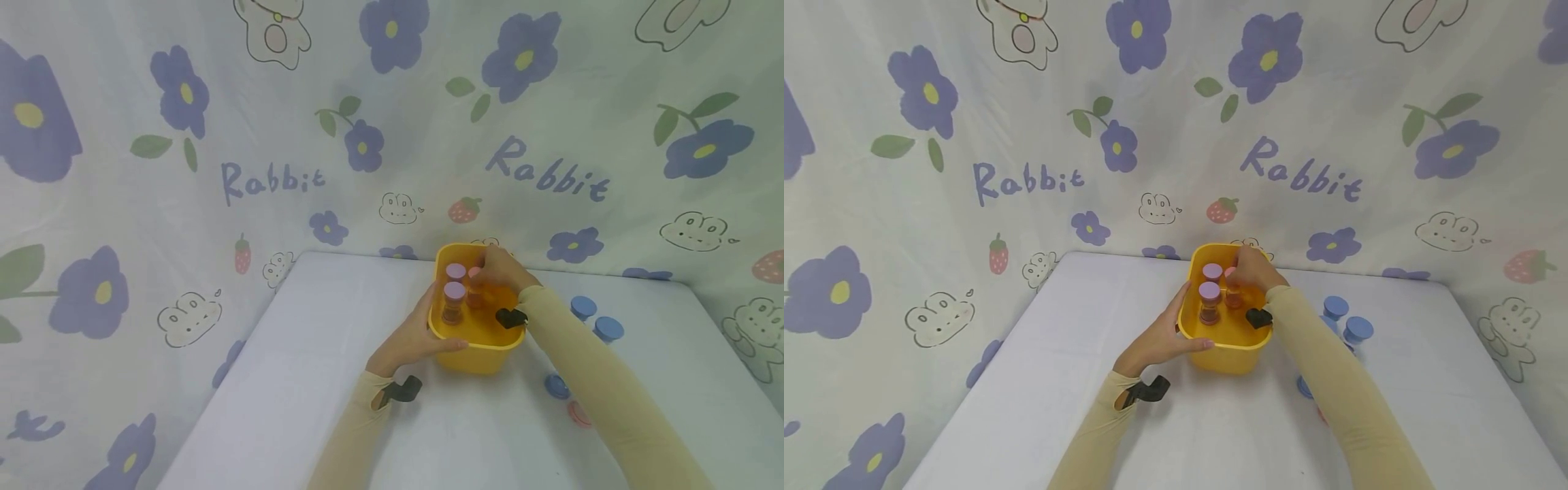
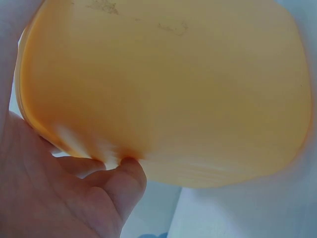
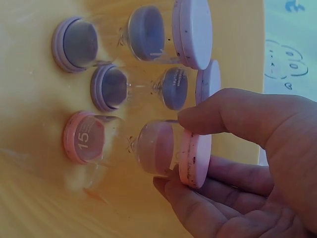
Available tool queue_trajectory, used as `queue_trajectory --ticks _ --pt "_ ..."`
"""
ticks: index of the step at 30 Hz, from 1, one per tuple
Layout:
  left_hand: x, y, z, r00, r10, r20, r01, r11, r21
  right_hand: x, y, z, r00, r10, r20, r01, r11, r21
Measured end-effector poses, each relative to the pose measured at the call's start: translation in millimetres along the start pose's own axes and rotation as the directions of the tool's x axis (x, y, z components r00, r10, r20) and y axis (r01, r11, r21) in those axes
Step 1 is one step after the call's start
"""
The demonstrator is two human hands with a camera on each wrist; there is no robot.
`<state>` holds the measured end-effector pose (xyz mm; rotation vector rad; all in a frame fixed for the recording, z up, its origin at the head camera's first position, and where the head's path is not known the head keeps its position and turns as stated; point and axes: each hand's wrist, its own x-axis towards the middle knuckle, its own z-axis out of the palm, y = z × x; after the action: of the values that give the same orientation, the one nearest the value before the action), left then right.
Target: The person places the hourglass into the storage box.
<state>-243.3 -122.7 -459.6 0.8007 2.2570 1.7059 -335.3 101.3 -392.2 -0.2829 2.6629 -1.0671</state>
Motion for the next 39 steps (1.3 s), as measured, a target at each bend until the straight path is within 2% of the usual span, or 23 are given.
queue_trajectory --ticks 8,15,20,31,35,39 --pt "-0.3 0.6 -0.5 1.0 0.008 0.015 -0.008 1.0 -0.01 -0.7 1.0 0.2 0.999 0.031 0.017 -0.031 1.0 0.001" --pt "-1.3 1.4 -0.1 1.0 0.019 0.004 -0.019 1.0 -0.018 -1.7 1.5 2.0 1.0 0.013 0.01 -0.013 1.0 0.015" --pt "-4.1 2.4 0.6 1.0 -0.013 -0.012 0.013 1.0 0.013 -3.8 0.1 3.1 1.0 0.013 0.002 -0.013 1.0 0.017" --pt "-4.5 -0.2 1.6 1.0 0.004 -0.017 -0.003 0.999 0.037 -7.3 -1.1 3.9 1.0 0.016 0.024 -0.018 0.998 0.066" --pt "-4.7 0.4 2.0 1.0 -0.012 -0.015 0.013 1.0 0.027 -6.2 -1.8 1.0 0.999 0.025 0.028 -0.026 0.999 0.038" --pt "-7.0 4.2 1.4 0.999 -0.044 -0.029 0.046 0.998 0.051 -3.6 -6.3 -8.2 1.0 -0.011 -0.012 0.01 0.999 -0.049"
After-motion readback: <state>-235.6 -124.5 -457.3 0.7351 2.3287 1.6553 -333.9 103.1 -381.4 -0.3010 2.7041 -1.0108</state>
